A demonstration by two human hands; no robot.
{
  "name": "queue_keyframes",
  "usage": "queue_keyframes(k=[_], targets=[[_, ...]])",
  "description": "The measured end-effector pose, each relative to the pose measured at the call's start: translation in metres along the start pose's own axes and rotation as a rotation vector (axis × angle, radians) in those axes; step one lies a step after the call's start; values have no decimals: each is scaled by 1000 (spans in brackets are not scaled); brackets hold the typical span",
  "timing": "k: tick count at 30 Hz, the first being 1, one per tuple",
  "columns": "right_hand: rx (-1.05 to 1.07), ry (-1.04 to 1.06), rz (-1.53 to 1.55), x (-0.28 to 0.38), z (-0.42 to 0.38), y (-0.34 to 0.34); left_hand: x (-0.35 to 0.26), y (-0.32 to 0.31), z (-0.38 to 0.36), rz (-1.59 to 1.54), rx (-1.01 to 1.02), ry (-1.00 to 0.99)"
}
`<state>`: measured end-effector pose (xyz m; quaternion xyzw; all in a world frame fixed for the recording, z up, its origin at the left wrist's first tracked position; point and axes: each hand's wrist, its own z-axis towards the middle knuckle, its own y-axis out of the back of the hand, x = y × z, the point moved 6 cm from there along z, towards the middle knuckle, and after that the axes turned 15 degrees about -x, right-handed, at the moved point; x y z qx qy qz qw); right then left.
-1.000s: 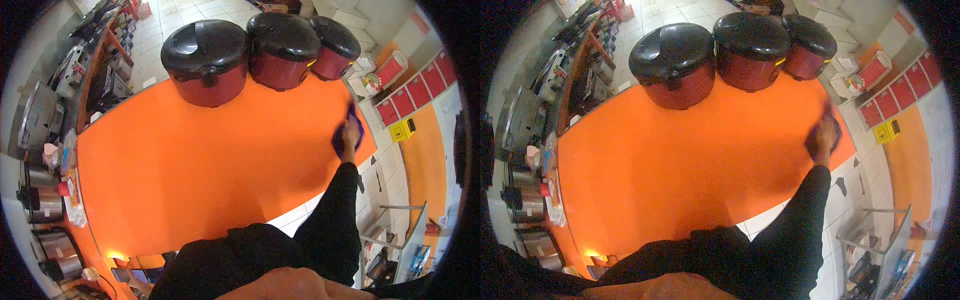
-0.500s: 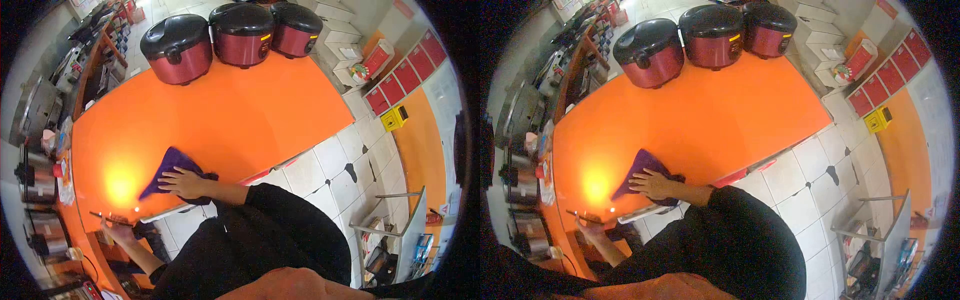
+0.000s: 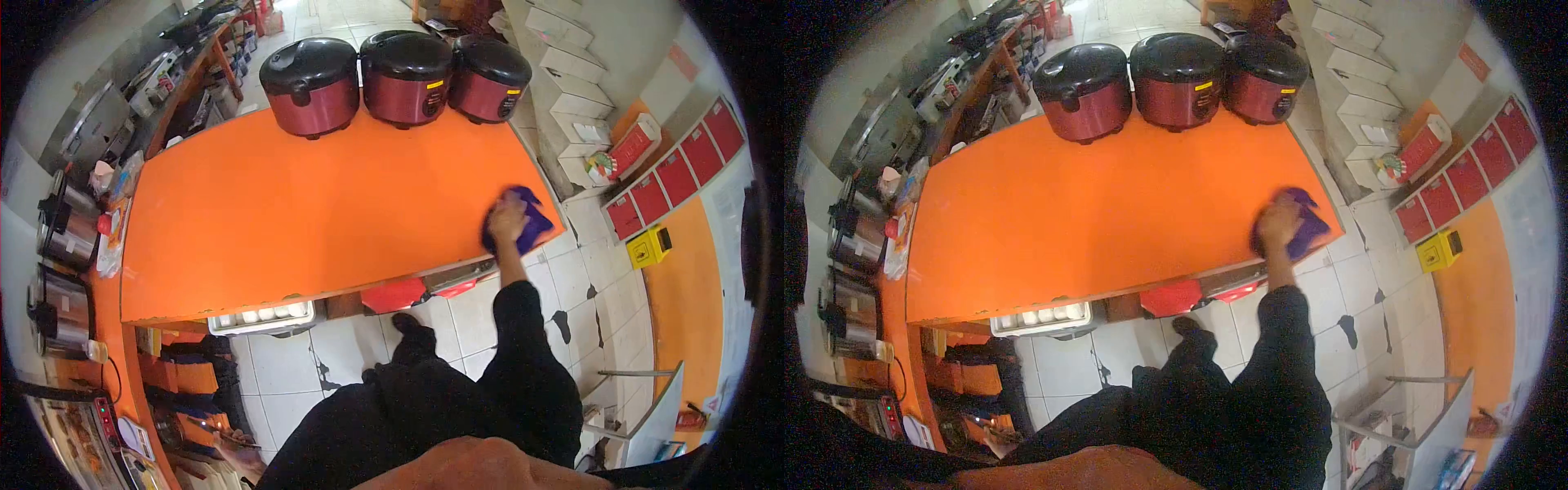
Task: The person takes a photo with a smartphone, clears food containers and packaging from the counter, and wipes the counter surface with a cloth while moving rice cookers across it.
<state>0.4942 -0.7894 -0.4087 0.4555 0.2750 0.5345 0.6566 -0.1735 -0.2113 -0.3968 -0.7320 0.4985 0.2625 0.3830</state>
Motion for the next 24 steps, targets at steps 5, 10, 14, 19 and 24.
queue_keyframes(k=[5,10,14,19,24], targets=[[-57,715,500,243,-108,41,34,-77,-39,-20,127,-60],[-256,1104,1390,355,-179,69,109,-231,-97,43,303,5],[299,950,960,334,-22,16,190,-309,-144,106,391,147],[109,668,532,120,166,-122,244,-321,-159,246,293,202],[145,168,351,-69,255,-119,237,-329,-182,367,241,135]])
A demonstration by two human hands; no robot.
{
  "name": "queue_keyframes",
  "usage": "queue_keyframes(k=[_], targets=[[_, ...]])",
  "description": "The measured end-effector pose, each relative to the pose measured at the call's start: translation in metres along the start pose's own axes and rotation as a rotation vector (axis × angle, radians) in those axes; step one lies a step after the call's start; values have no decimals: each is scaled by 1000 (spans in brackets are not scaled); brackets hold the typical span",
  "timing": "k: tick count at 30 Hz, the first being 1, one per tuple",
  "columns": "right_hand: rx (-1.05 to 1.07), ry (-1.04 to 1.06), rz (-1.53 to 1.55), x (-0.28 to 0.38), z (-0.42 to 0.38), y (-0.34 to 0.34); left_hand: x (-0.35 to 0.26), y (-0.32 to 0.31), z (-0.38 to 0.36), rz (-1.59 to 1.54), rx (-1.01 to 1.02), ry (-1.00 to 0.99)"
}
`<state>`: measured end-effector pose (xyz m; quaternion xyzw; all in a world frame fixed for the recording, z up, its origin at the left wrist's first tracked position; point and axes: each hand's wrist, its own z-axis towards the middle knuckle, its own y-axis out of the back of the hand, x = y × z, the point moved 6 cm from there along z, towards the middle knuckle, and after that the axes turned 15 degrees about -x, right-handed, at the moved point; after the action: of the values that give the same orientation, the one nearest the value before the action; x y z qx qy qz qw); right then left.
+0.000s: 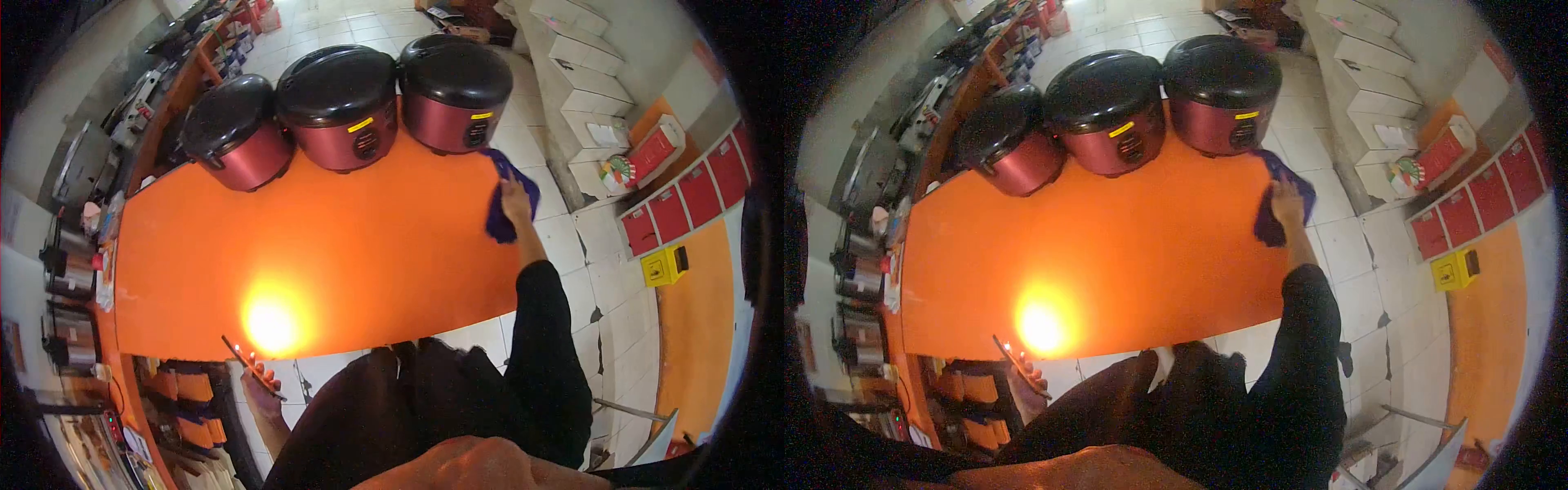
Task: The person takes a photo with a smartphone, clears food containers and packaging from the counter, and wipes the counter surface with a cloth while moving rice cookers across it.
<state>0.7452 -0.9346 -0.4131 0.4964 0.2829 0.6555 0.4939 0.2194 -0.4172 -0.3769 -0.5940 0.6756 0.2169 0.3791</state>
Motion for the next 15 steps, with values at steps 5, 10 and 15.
queue_keyframes(k=[5,10,15], targets=[[12,-228,37,-36,-72,10,-28,-19,-28,102,-16,-227],[-45,-338,-165,-32,-174,91,-29,-35,-40,-361,334,-130],[-105,-437,-126,-112,-271,89,-36,-33,-98,-401,819,-123]])
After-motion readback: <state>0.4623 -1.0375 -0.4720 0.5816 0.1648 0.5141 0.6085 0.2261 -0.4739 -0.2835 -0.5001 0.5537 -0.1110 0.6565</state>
